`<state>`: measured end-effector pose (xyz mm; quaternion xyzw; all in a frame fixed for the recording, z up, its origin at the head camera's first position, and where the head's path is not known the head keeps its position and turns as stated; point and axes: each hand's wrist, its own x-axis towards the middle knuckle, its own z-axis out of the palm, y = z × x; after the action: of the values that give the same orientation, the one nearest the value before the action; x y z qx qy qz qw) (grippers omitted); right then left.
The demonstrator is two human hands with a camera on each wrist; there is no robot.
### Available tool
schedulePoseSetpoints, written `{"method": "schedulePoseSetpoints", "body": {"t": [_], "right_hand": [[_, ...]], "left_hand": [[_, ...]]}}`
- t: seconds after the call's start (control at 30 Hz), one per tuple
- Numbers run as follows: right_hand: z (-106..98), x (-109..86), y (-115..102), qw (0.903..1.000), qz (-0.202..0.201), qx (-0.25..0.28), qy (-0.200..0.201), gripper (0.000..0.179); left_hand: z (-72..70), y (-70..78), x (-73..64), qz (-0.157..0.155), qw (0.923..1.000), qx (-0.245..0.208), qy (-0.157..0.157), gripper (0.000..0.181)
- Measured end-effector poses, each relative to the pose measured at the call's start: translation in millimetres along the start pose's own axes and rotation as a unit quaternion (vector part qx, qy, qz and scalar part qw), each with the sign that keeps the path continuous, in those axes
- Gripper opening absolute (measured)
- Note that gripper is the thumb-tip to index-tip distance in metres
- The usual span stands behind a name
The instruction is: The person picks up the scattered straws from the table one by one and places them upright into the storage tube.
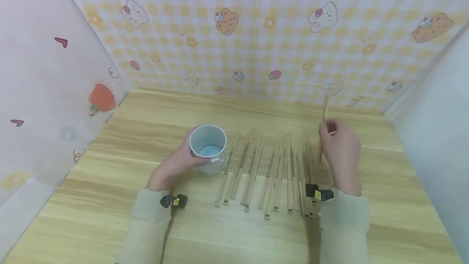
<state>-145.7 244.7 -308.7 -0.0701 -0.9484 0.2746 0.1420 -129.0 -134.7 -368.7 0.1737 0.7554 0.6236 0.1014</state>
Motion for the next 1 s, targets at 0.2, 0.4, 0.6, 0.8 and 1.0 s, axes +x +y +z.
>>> {"method": "schedulePoseSetpoints", "body": {"t": [0.2, 0.4, 0.6, 0.8, 1.0], "right_hand": [[-1, -7.2, -41, 0.9908, -0.051, 0.075, 0.101, 0.035], [9, -16.7, -79, 0.9573, -0.122, 0.205, 0.163, 0.026], [15, -27.7, -117, 0.9202, -0.138, 0.333, 0.153, 0.02], [18, -33.4, -147, 0.8784, -0.157, 0.425, 0.153, 0.019], [29, -36.6, -160, 0.8623, -0.148, 0.47, 0.116, 0.019]], "left_hand": [[-0.6, 0.1, -0.2, -0.002, 1.0, 0.004, -0.001, 0.095], [-0.2, -0.1, -0.4, -0.006, 1.0, -0.001, -0.001, 0.095], [-1.0, 1.2, -1.8, -0.011, 0.9999, 0.01, -0.002, 0.095], [-3.2, -0.1, -2.1, -0.007, 0.9999, 0.009, -0.001, 0.096], [-3.6, -23.2, 2.5, 0.003, 0.9999, 0.014, 0.005, 0.099]]}}
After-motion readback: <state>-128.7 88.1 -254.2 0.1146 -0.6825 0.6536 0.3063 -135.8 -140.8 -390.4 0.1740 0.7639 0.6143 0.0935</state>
